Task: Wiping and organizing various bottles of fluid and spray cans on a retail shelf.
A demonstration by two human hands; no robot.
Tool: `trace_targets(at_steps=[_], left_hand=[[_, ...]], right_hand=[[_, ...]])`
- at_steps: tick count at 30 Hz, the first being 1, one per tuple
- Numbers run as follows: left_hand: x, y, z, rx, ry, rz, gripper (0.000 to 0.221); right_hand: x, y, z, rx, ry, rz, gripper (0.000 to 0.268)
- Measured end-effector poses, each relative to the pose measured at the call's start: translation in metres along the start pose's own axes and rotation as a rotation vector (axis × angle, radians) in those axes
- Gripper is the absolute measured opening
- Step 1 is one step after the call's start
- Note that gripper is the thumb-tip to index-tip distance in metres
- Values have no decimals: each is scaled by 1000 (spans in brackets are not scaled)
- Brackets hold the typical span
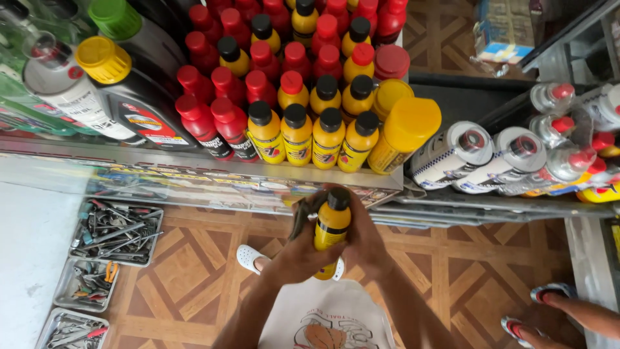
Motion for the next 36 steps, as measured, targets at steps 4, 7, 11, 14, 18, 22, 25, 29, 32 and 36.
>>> trace_targets(at_steps=[4, 7, 11, 14, 18, 22, 25, 29, 32, 36], left_hand=[[0, -14, -4, -33, -217, 316, 96], [2, 0, -7, 85, -286, 673, 72], [9, -6, -20, 148, -275, 709, 85], [20, -5, -23, 107, -288, 678, 73], [16, -16, -31, -68, -127, 417, 86], [10, -11, -33, -237, 103, -121, 93], [13, -12, -32, -263, 77, -309, 85], [2, -11, -24, -124, -95, -32, 78], [-23, -35, -6, 8, 63, -215, 72], [-14, -110, 18, 40, 121, 239, 80]], right_hand=[[31, 21, -18, -54, 82, -671, 109], [45, 11, -30, -204, 148, -1184, 87], [32, -3, -25, -388, 29, -1306, 78], [21, 16, -15, -392, 14, -1130, 76], [-1, 27, -7, -205, 34, -823, 44], [-12, -1, -25, -237, -129, -381, 27], [7, 10, -22, -376, -307, -714, 26], [-4, 31, -13, -394, -491, -1132, 21], [-26, 74, 16, -358, -252, -951, 25], [11, 152, 70, -337, 112, -1005, 60]])
Point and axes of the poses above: each hand's wrist, its own z-axis towards the middle knuckle, its own x-axis out of the palm, y = z × x, the point moved 1 cm from there along z, towards the middle knuckle, and after that the axes turned 4 degrees about -z, right-handed, at the moved point
